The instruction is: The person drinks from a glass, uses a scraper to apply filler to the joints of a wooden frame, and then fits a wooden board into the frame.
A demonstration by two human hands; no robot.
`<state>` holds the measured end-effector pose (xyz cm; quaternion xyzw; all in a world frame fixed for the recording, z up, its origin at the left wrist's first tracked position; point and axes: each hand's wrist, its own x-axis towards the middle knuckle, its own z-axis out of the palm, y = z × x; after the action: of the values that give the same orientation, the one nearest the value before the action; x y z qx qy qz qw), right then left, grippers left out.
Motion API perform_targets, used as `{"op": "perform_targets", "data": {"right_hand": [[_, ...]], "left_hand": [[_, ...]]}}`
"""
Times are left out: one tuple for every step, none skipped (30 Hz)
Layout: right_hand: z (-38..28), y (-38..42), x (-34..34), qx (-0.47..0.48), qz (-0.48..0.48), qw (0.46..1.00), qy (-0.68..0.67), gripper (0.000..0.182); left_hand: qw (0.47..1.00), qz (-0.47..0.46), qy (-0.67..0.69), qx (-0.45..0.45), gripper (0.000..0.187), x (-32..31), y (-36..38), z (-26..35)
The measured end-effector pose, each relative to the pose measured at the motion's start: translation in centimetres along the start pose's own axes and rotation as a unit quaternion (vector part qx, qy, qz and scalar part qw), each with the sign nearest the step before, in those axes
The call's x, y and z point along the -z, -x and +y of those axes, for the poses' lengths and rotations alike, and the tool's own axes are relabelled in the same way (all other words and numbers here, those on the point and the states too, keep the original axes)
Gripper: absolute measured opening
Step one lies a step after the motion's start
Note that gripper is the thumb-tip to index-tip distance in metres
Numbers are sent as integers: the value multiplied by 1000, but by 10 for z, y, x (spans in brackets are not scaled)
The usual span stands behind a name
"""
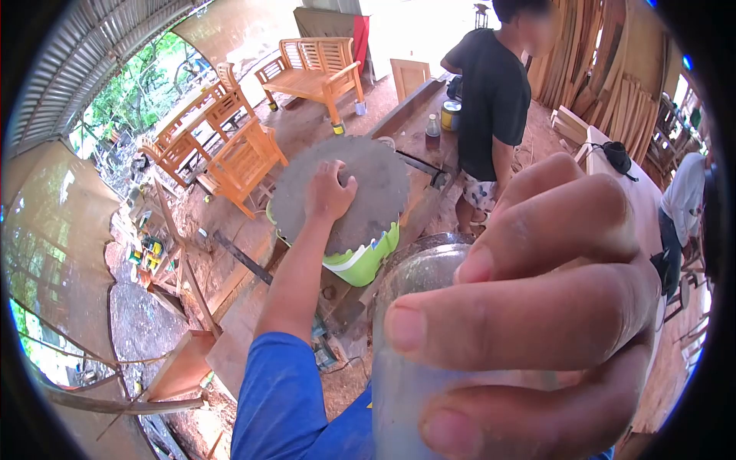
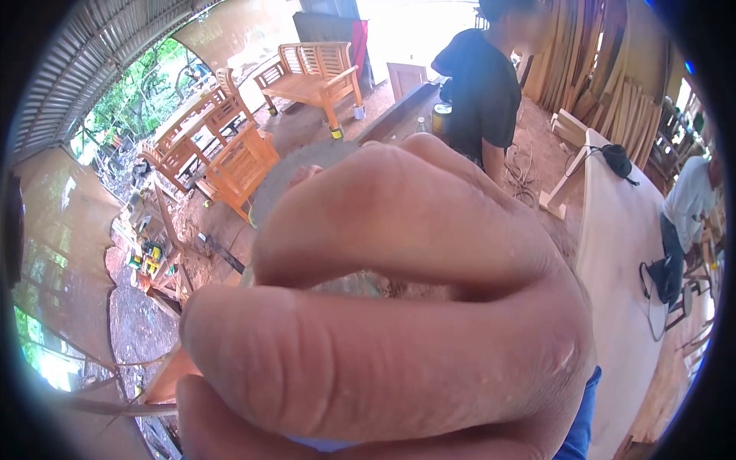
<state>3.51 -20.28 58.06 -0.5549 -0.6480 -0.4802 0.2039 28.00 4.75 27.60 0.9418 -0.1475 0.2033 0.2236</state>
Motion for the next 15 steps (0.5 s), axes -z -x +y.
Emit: {"op": "perform_targets", "data": {"right_hand": [[2, -1, 2, 8, 1, 1000, 0, 20], [4, -2, 2, 13, 0, 1000, 2, 20], [4, -3, 4, 19, -1, 1000, 4, 21], [5, -4, 5, 23, -1, 1000, 6, 21], [6, -6, 6, 26, 0, 1000, 7, 21], [7, -7, 8, 28, 0, 1000, 9, 21], [8, -8, 9, 31, 1, 999, 11, 21], [8, -8, 11, 31, 2, 999, 13, 21], [8, -8, 11, 30, 3, 999, 15, 21], [7, -8, 12, 25, 6, 1000, 18, 22], [6, -7, 13, 18, 8, 1000, 20, 22], [5, -6, 14, 8, 12, 1000, 21, 22], [3, -5, 14, -7, 16, 1000, 22, 22], [1, -4, 15, -24, 21, 999, 24, 22], [-2, -3, 14, -50, 30, 998, 24, 22]], "left_hand": [[1000, -5, 8, 25, 39, 12, 2, 12], [999, -10, 16, 50, 39, 23, 4, 26], [997, -15, 24, 75, 39, 32, 6, 36], [997, -14, 22, 73, 39, 32, 6, 36], [997, -12, 20, 70, 39, 30, 6, 35], [997, -11, 18, 68, 39, 31, 6, 35], [997, -13, 19, 69, 40, 32, 6, 35], [997, -15, 19, 70, 40, 34, 6, 37], [997, -17, 20, 71, 40, 35, 7, 38], [998, -12, 19, 67, 40, 33, 7, 36], [998, -5, 17, 62, 40, 28, 7, 33], [998, 0, 15, 59, 41, 27, 6, 32], [998, 1, 20, 58, 41, 26, 6, 32], [998, 1, 24, 58, 41, 26, 6, 31], [998, 1, 28, 59, 41, 27, 7, 31]]}}
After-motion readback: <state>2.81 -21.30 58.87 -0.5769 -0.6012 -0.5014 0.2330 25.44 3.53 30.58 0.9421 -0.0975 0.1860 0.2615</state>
